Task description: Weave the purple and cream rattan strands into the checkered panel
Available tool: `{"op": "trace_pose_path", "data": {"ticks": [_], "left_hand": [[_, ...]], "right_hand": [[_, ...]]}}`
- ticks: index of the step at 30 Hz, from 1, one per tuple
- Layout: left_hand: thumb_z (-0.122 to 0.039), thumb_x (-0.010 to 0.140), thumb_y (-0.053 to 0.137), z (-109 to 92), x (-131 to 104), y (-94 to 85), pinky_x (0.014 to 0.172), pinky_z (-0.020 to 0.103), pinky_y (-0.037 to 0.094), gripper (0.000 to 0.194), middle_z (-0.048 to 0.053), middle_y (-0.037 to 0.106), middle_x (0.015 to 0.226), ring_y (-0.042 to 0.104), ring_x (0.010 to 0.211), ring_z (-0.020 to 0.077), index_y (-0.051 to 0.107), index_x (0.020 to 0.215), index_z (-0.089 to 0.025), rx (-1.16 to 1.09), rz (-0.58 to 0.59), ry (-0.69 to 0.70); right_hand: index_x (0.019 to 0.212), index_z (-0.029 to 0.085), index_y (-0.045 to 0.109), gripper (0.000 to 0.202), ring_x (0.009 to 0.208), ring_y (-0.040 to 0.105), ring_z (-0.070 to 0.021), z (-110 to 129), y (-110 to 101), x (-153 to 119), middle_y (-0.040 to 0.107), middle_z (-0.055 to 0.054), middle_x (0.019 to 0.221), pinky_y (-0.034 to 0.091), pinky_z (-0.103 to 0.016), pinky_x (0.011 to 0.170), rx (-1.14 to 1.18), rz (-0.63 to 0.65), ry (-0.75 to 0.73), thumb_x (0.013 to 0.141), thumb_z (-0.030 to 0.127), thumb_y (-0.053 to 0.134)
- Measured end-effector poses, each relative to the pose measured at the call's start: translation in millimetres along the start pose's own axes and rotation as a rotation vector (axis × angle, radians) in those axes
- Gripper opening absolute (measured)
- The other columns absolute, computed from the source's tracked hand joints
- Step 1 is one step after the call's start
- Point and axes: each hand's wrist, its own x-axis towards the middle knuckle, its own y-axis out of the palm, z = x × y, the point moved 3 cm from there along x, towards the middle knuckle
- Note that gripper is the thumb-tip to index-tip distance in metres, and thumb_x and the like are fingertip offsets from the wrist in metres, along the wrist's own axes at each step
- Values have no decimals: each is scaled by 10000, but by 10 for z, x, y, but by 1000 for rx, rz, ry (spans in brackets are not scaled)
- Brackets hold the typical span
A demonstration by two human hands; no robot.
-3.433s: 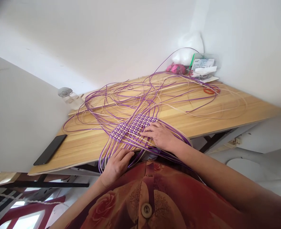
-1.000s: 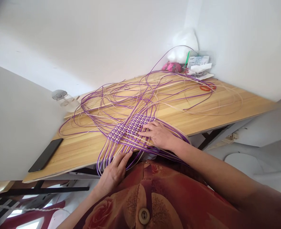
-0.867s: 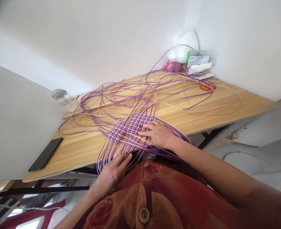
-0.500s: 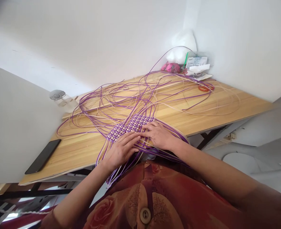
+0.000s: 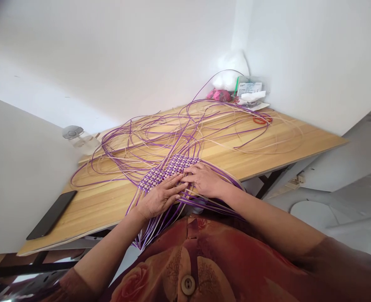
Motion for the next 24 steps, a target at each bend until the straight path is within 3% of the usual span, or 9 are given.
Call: {"op": "trace_pose_path", "data": {"ticks": [3, 7, 11, 16, 19, 24], "left_hand": [[-283, 958, 410, -13, -9, -22, 1154, 426, 315, 413, 101, 313, 1538, 311, 1413, 227, 510, 1354, -224, -35, -32, -22], [-273, 945, 430, -42, -2, -57, 1116, 385, 382, 411, 113, 425, 1431, 424, 1330, 214, 518, 1341, -203, -76, -53, -58], [-240, 950, 404, -51, 8, -51, 1121, 363, 372, 409, 102, 450, 1396, 437, 1306, 199, 516, 1340, -191, -54, -35, -53], [-224, 956, 386, -2, -17, 1, 1128, 381, 361, 402, 109, 461, 1407, 419, 1330, 199, 519, 1332, -180, -16, -48, -64], [-230, 964, 374, 16, -27, 31, 1149, 422, 325, 401, 103, 467, 1433, 375, 1371, 203, 501, 1341, -180, -1, -52, -46], [-223, 963, 379, 33, -23, 54, 1152, 457, 318, 394, 107, 504, 1416, 352, 1392, 201, 489, 1338, -175, -3, -71, -30]], "right_hand": [[1232, 285, 634, 399, 1180, 459, -253, 15, 3, 2, 560, -84, 1302, 335, -459, 1017, -14, 12, 11, 864, 181, 522], [1254, 331, 615, 422, 1196, 448, -260, 25, 9, 4, 550, -63, 1319, 326, -478, 1029, -11, 24, 43, 865, 191, 532], [1258, 301, 619, 436, 1195, 480, -245, 9, -9, -4, 577, -55, 1302, 346, -481, 1041, 47, 2, 15, 880, 143, 468], [1202, 205, 655, 406, 1161, 566, -183, -109, -106, -70, 646, -75, 1215, 426, -392, 1040, 291, -208, 104, 889, 121, 411], [1108, 170, 701, 407, 1137, 598, -179, -158, -125, -127, 664, -90, 1182, 451, -366, 1036, 298, -313, 176, 848, 82, 400], [1140, 151, 689, 468, 1154, 582, -212, -85, -82, -147, 643, -113, 1216, 443, -409, 1052, 107, -190, 52, 785, 33, 407]]}}
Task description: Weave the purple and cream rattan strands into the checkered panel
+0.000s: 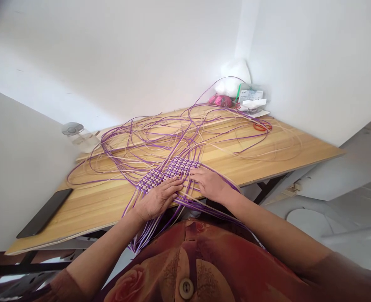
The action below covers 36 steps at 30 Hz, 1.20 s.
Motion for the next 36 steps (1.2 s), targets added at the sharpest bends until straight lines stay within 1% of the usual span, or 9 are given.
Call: {"op": "trace_pose_path", "data": {"ticks": [3, 5, 8, 13, 18, 26, 29, 32, 36], "left_hand": [[-236, 966, 376, -7, 10, -7, 1149, 456, 323, 385, 116, 521, 1397, 348, 1394, 205, 497, 1322, -157, -9, -13, 16], [-263, 965, 387, -15, 18, -19, 1148, 450, 323, 379, 126, 532, 1383, 358, 1388, 209, 512, 1302, -143, -16, -11, 12], [-351, 942, 450, -24, 25, -44, 1146, 452, 321, 421, 136, 527, 1387, 359, 1388, 222, 508, 1307, -150, -38, 1, -10], [-498, 851, 568, -45, 20, -80, 1152, 473, 299, 608, 157, 511, 1396, 352, 1391, 256, 466, 1341, -154, -80, -1, 3], [-448, 865, 560, -45, 9, -85, 1151, 477, 296, 569, 152, 511, 1395, 362, 1384, 252, 459, 1346, -162, -95, -9, 1], [-390, 903, 503, -26, -2, -73, 1175, 456, 257, 489, 117, 466, 1444, 313, 1411, 238, 507, 1343, -176, -69, 43, -9], [-377, 898, 513, -33, -5, -80, 1165, 464, 277, 472, 123, 473, 1437, 319, 1408, 241, 527, 1325, -176, -82, 24, -3], [-373, 893, 525, -43, -3, -89, 1153, 465, 301, 458, 132, 490, 1421, 339, 1398, 243, 546, 1305, -175, -89, 10, -5], [-417, 869, 557, -43, 1, -93, 1153, 467, 300, 504, 142, 480, 1428, 345, 1394, 253, 541, 1309, -170, -92, 11, -5]], "right_hand": [[1161, 162, 677, 468, 1160, 570, -209, 36, -5, 1, 641, -107, 1217, 433, -414, 1059, -54, 60, -76, 795, 37, 412], [1170, 178, 671, 470, 1176, 560, -203, 58, -15, -1, 649, -85, 1213, 389, -423, 1096, -68, 95, -138, 792, 43, 429], [1215, 201, 647, 491, 1226, 524, -208, 92, -24, -4, 637, -59, 1244, 334, -443, 1129, -91, 139, -190, 787, 59, 451], [1226, 207, 643, 459, 1242, 495, -230, 160, -30, 20, 629, -80, 1250, 348, -472, 1100, -104, 173, -137, 827, 84, 450], [1234, 215, 638, 432, 1225, 495, -248, 208, -30, 48, 636, -94, 1226, 329, -501, 1094, -125, 193, -96, 844, 113, 481], [1243, 192, 632, 465, 1288, 454, -251, 144, 22, 11, 623, -82, 1260, 334, -488, 1111, -82, 172, -100, 820, 89, 468], [1280, 202, 602, 514, 1298, 456, -230, 78, 11, -21, 616, -56, 1278, 336, -482, 1122, -13, 98, -57, 821, 59, 420], [1205, 186, 651, 483, 1230, 530, -193, 17, -2, -52, 630, -73, 1251, 382, -430, 1106, 45, 17, 1, 830, 45, 381], [1180, 150, 668, 491, 1253, 512, -224, 16, 31, -73, 633, -87, 1246, 373, -458, 1114, -23, 52, -21, 787, 19, 403]]}}
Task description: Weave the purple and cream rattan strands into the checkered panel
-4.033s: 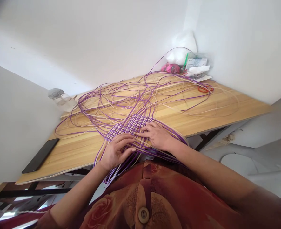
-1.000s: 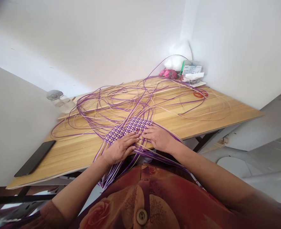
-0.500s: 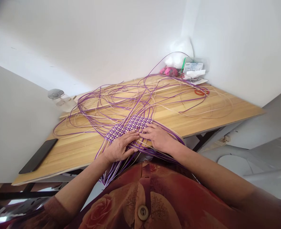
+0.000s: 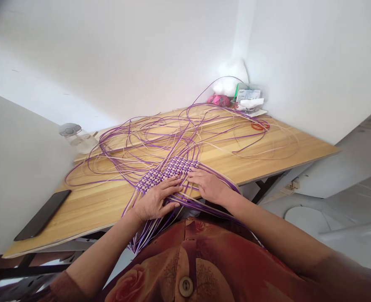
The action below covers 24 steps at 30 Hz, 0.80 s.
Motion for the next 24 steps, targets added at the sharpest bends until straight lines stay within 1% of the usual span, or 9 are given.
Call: {"op": "trace_pose_path", "data": {"ticks": [3, 5, 7, 10, 12, 15, 18, 22, 24], "left_hand": [[-493, 805, 624, 12, -3, 11, 1154, 476, 292, 614, 154, 473, 1431, 342, 1394, 274, 532, 1315, -163, -8, 1, 10], [-496, 782, 646, 20, -7, 17, 1153, 480, 292, 640, 156, 474, 1429, 350, 1389, 280, 528, 1318, -165, -13, -4, 8], [-430, 798, 634, 19, -11, 17, 1153, 475, 293, 594, 149, 477, 1428, 353, 1388, 272, 523, 1320, -170, -18, -10, 1], [-311, 802, 599, 1, -12, 4, 1156, 463, 292, 540, 138, 476, 1431, 354, 1388, 257, 523, 1317, -167, -24, -10, 0], [-278, 788, 592, -13, -12, -6, 1164, 458, 280, 575, 132, 469, 1439, 346, 1393, 251, 496, 1343, -163, -22, -1, 5], [-272, 786, 586, -13, -17, -4, 1175, 461, 255, 653, 114, 441, 1464, 318, 1407, 247, 423, 1410, -175, -7, 23, 7], [-286, 799, 579, 9, -24, 19, 1172, 470, 255, 607, 103, 425, 1478, 303, 1415, 257, 465, 1389, -200, 23, 48, -4], [-299, 808, 577, 18, -24, 33, 1169, 471, 261, 572, 107, 427, 1476, 304, 1415, 258, 499, 1364, -193, 45, 57, -16], [-310, 819, 570, 9, -19, 28, 1174, 468, 251, 572, 103, 413, 1487, 295, 1419, 255, 489, 1373, -190, 52, 64, -14]], "right_hand": [[1222, 134, 643, 489, 1261, 505, -238, 52, 7, 15, 636, -94, 1242, 375, -480, 1110, -42, 34, -52, 816, 28, 392], [1239, 137, 631, 471, 1236, 531, -225, 96, -7, 31, 635, -100, 1243, 375, -465, 1115, -61, 44, -100, 851, 48, 379], [1247, 133, 624, 459, 1217, 547, -214, 127, -24, 43, 629, -106, 1251, 366, -443, 1125, -92, 52, -136, 869, 62, 374], [1244, 117, 625, 455, 1214, 550, -217, 133, -40, 45, 613, -112, 1272, 365, -438, 1126, -122, 57, -149, 871, 73, 367], [1249, 102, 618, 466, 1215, 549, -221, 123, -41, 43, 605, -117, 1281, 367, -446, 1123, -113, 55, -150, 864, 69, 358], [1245, 67, 614, 467, 1208, 555, -225, 112, -24, 43, 617, -130, 1259, 360, -452, 1128, -88, 63, -166, 861, 68, 348], [1250, 79, 613, 470, 1232, 537, -226, 84, -1, 41, 617, -123, 1260, 347, -465, 1136, -52, 77, -138, 855, 70, 359], [1275, 174, 608, 495, 1317, 452, -221, 15, -34, 11, 606, -61, 1286, 334, -475, 1141, 80, 60, -30, 839, 69, 397], [1250, 206, 629, 447, 1314, 456, -216, -9, -76, -11, 629, -39, 1257, 341, -463, 1139, 148, 52, 22, 865, 103, 425]]}}
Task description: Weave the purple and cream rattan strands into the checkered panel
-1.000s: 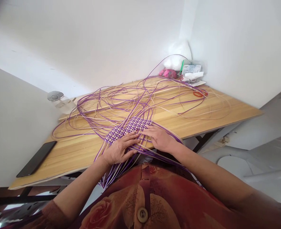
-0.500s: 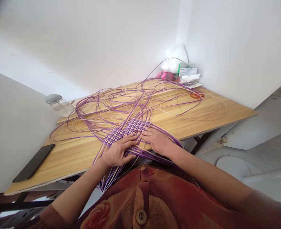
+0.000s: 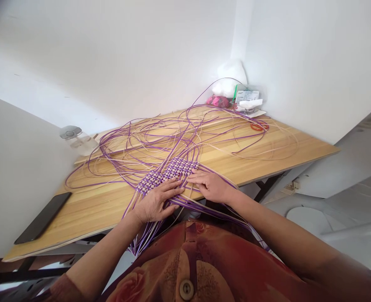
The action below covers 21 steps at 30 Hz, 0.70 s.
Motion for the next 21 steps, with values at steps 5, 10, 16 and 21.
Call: {"op": "trace_pose_path", "data": {"ticks": [5, 10, 16, 21], "left_hand": [[-358, 861, 531, -15, 13, -11, 1185, 471, 233, 565, 53, 401, 1501, 246, 1438, 264, 460, 1399, -198, 19, 38, 11], [-365, 858, 535, -14, 8, -10, 1179, 478, 249, 573, 40, 461, 1461, 259, 1432, 271, 457, 1400, -197, 27, 33, 7], [-417, 857, 539, -18, 13, -17, 1178, 479, 244, 591, 35, 455, 1465, 267, 1428, 281, 451, 1404, -214, 31, 46, -1], [-526, 838, 549, -17, 21, -21, 1180, 481, 236, 655, 51, 460, 1461, 270, 1427, 287, 450, 1404, -211, 9, 44, 0]], "right_hand": [[1206, 243, 662, 343, 1307, 463, -223, 37, -34, -35, 641, -16, 1242, 329, -450, 1149, 11, -5, -27, 897, 218, 516], [1141, 228, 698, 287, 1251, 520, -226, 64, 29, 8, 675, -21, 1180, 369, -437, 1120, -64, -49, 3, 903, 257, 541], [977, 202, 728, 178, 1098, 618, -196, 122, 68, 90, 703, -45, 1099, 407, -376, 1079, -104, -116, 67, 869, 284, 612], [993, 213, 692, 168, 1131, 590, -199, 159, 104, 116, 675, -42, 1140, 446, -363, 1025, -117, -147, 133, 857, 291, 632]]}}
